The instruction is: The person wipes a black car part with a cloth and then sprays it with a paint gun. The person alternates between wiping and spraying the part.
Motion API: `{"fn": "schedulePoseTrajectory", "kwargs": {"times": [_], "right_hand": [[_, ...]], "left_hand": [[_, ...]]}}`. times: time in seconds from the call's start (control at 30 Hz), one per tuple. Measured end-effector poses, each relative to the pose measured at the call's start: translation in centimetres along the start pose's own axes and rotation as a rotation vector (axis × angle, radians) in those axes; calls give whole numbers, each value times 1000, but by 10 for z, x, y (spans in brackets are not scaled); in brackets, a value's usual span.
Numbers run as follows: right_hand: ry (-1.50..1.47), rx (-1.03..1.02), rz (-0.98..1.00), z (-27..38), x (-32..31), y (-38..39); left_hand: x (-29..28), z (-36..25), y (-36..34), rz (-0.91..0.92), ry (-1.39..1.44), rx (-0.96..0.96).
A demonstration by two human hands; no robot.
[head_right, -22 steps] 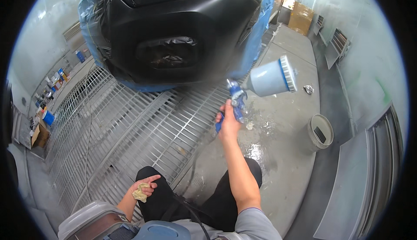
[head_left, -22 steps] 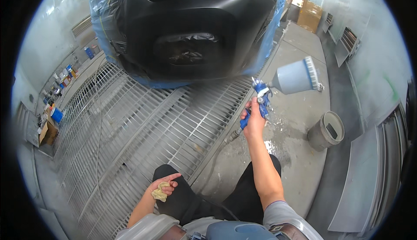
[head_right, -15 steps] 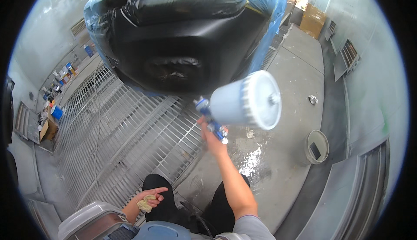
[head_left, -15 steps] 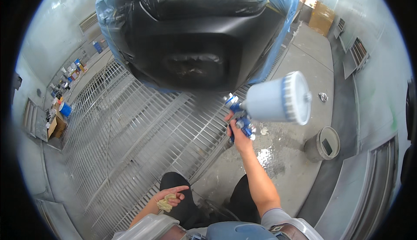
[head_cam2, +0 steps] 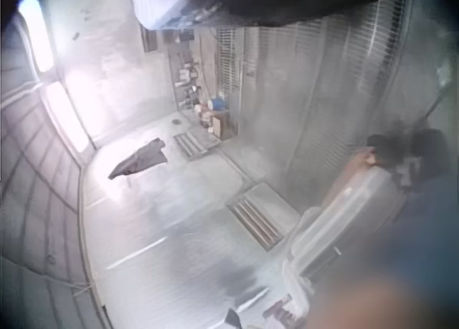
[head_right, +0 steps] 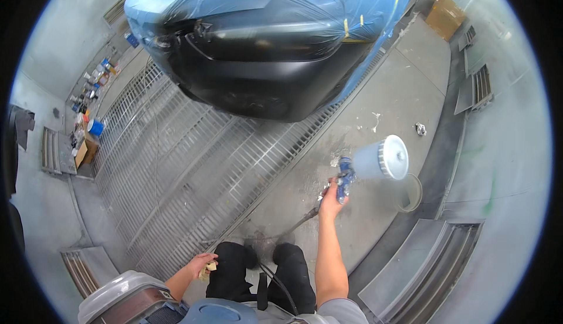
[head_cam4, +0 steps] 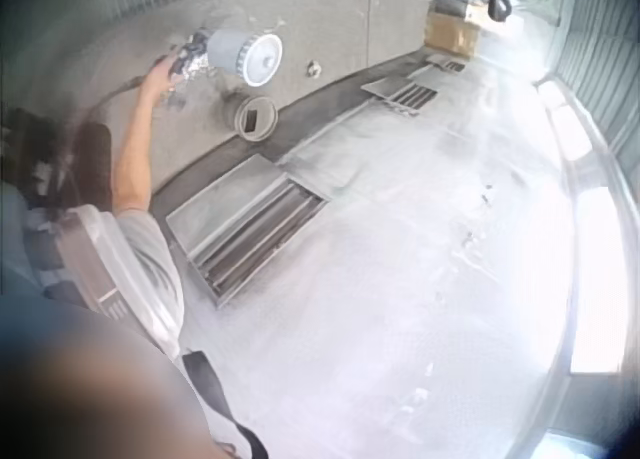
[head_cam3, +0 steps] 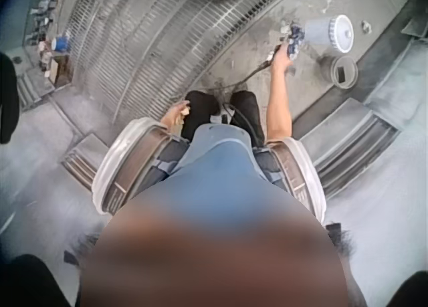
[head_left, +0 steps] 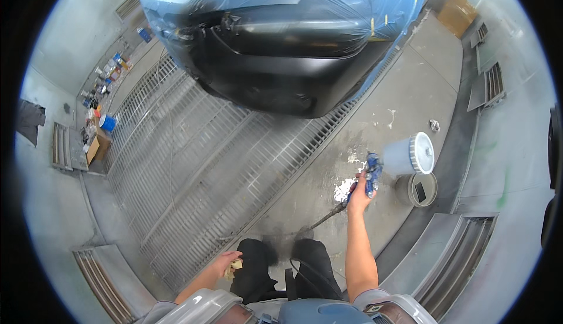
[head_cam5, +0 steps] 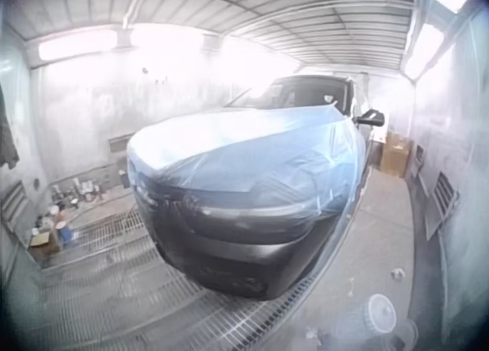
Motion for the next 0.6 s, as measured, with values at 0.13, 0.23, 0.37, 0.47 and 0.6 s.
{"fn": "schedulePoseTrajectory", "kwargs": {"times": [0.13, 0.23, 0.37, 0.47, 0.6], "right_hand": [[-3, -38, -115, 32, 5, 21], [35, 1, -112, 21, 24, 43], [220, -95, 54, -2, 76, 89], [289, -163, 225, -10, 142, 136], [339, -222, 470, -9, 248, 199]], "left_hand": [[-36, 18, 63, -119, -169, -30], [-76, 39, 81, -196, -420, 13], [-127, 39, 89, -159, -802, 248], [-157, 27, 92, -169, -688, 209], [-203, 18, 98, -189, -568, 170]]}}
Point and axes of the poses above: each hand's wrist, its own y-axis away from the middle knuckle, its own x-axis out of the palm, z = x × y, the point moved 3 cm from there along -y, towards the middle knuckle
